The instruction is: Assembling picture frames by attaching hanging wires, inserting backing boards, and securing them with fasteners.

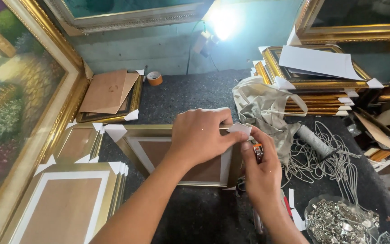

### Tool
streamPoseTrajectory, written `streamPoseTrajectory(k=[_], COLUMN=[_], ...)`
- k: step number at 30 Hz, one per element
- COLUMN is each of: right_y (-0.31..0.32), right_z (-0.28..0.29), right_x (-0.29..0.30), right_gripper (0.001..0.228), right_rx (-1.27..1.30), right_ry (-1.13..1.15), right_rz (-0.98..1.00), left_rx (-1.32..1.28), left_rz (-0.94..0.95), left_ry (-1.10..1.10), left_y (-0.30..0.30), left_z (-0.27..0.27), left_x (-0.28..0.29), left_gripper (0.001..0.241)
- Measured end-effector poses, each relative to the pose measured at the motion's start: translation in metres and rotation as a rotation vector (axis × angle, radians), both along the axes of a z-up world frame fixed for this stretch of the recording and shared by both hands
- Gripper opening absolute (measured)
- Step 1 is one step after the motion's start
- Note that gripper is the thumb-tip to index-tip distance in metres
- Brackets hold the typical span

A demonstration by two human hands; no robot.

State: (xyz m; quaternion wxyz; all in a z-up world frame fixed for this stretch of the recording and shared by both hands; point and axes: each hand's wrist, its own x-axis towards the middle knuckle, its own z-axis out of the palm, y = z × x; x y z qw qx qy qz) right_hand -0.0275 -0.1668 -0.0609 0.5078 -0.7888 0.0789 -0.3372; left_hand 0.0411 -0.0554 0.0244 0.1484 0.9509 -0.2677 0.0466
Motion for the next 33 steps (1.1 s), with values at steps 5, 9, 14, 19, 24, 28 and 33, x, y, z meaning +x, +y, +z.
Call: streamPoseTrajectory(k=[5, 9, 14, 19, 24, 28, 33], right_y=[-0.01, -0.022, -0.034, -0.041, -0.04, -0.042, -0.027], right_z=[0.014, 0.007, -0.014, -0.019, -0.006, -0.005, 0.024], right_x=[-0.003, -0.017, -0.037, -0.06, -0.075, -0.095, -0.119], right_gripper=[0.025, 0.016, 0.012, 0.022, 0.035, 0.016, 0.049], right_rx=[0.271, 0.396, 0.896, 0.905, 0.889, 0.321, -0.533], right_ry=[0.285, 0.283, 0.488, 0.586, 0.638, 0.589, 0.714], right_rz=[0.145, 0.269, 0.47, 0.374, 0.369, 0.504, 0.436], left_rx=[-0.144, -0.14, -0.217, -0.255, -0.268, -0.315, -0.287], left_rz=[-0.141, -0.268, -0.346, -0.407, -0.454, -0.425, -0.455], left_ry=[-0.003, 0.013, -0.143, -0.308, -0.402, -0.431, -0.387], left_y=[0.008, 0.01, 0.016, 0.031, 0.042, 0.049, 0.056], left_z=[0.004, 0.006, -0.006, -0.022, -0.033, -0.05, -0.06], left_x=[-0.012, -0.026, -0.055, -0.085, -0.117, -0.134, -0.152], left_gripper=[0.026, 0.024, 0.02, 0.019, 0.016, 0.022, 0.022])
